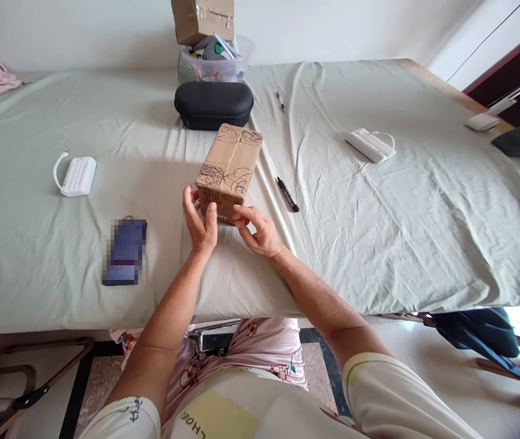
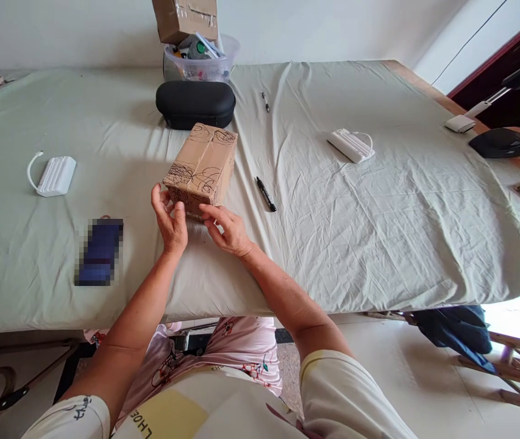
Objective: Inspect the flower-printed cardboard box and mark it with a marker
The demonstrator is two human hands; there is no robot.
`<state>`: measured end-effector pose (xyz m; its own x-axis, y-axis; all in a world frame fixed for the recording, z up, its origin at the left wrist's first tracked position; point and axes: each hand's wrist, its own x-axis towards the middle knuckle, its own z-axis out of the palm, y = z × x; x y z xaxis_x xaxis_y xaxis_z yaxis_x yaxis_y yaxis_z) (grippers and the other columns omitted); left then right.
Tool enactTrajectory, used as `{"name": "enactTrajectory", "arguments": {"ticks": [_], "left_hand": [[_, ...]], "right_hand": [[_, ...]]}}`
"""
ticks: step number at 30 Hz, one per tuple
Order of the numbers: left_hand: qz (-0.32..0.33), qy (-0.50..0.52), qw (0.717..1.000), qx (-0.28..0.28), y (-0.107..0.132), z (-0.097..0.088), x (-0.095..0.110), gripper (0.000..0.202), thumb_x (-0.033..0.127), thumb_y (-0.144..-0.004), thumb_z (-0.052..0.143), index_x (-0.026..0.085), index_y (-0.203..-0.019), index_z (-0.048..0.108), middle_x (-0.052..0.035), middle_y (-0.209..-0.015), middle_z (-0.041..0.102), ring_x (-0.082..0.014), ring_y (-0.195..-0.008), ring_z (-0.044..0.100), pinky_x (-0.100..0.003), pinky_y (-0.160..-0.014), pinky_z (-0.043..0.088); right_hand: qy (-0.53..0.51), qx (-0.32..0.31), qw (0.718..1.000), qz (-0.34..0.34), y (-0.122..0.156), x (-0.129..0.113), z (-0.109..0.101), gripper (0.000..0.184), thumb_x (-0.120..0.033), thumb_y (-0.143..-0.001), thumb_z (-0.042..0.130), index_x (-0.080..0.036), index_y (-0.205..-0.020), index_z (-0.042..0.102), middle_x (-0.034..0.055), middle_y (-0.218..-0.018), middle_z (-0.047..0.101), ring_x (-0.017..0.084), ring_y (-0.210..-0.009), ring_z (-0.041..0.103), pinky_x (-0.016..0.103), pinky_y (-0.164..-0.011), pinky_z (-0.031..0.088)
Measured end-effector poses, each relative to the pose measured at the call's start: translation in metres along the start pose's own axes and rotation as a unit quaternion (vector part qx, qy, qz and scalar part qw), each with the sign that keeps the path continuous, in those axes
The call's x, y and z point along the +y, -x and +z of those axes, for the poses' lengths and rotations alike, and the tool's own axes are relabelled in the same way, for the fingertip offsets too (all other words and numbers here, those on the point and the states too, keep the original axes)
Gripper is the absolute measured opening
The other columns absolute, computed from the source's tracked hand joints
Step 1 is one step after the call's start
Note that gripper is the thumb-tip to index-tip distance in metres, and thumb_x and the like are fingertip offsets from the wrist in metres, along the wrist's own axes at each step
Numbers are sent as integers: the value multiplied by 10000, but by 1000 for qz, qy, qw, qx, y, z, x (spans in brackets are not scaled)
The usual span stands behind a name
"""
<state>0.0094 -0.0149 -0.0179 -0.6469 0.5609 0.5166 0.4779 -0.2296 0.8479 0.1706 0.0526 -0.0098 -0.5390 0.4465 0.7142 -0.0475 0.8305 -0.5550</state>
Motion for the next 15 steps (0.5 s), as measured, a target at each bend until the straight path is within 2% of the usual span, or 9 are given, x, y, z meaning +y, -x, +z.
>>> {"name": "enactTrajectory", "arguments": {"ticks": [3, 5, 6, 8, 10, 15], "left_hand": [[50, -66, 996, -14, 4, 3, 0, 1044, 830, -923, 554, 201, -1690, 226, -242, -1622, 441, -340, -1528, 491, -466, -1220, 478], [61, -91, 994, -18, 6, 4, -1, 1033, 806, -934, 563, 199, -1700, 229, -246, -1641, 427, -346, -1546, 474, -475, -1239, 467], [60, -97, 993, -18, 7, 5, -2, 1024, 795, -940, 564, 197, -1702, 234, -245, -1632, 441, -344, -1536, 488, -475, -1239, 469], [54, -103, 993, -16, 7, 5, -2, 1028, 786, -941, 574, 187, -1705, 235, -247, -1609, 470, -343, -1511, 517, -474, -1242, 471], [53, -107, 993, -13, 5, 3, -2, 1055, 787, -931, 595, 170, -1707, 232, -258, -1618, 463, -352, -1526, 506, -480, -1274, 441], [75, -114, 991, -16, -2, -2, -4, 1175, 817, -866, 671, 154, -1709, 194, -275, -1721, 334, -382, -1658, 319, -521, -1374, 276]], "right_hand": [[10, 92, 992, 85, 4, 6, 0, 225, -402, -1076, 498, -256, -1204, 611, 38, -893, 703, 169, -745, 664, 373, -732, 624], [9, 139, 980, 145, 4, 10, -1, 259, -495, -1076, 504, -255, -1115, 593, 31, -901, 685, 165, -753, 663, 368, -739, 616], [8, 140, 975, 171, 4, 12, -2, 297, -536, -1075, 500, -254, -1089, 590, 34, -921, 688, 167, -771, 673, 369, -751, 616], [2, 107, 973, 205, 2, 14, -2, 366, -598, -1073, 490, -249, -1053, 599, 49, -963, 705, 178, -823, 699, 371, -779, 619], [-8, 54, 978, 203, 1, 14, -1, 391, -607, -1076, 485, -241, -1054, 620, 69, -1003, 725, 191, -891, 719, 373, -812, 628], [-38, -40, 993, 106, 3, 9, 7, 301, -450, -1094, 469, -228, -1207, 638, 102, -1105, 739, 190, -976, 739, 366, -838, 659]]}}
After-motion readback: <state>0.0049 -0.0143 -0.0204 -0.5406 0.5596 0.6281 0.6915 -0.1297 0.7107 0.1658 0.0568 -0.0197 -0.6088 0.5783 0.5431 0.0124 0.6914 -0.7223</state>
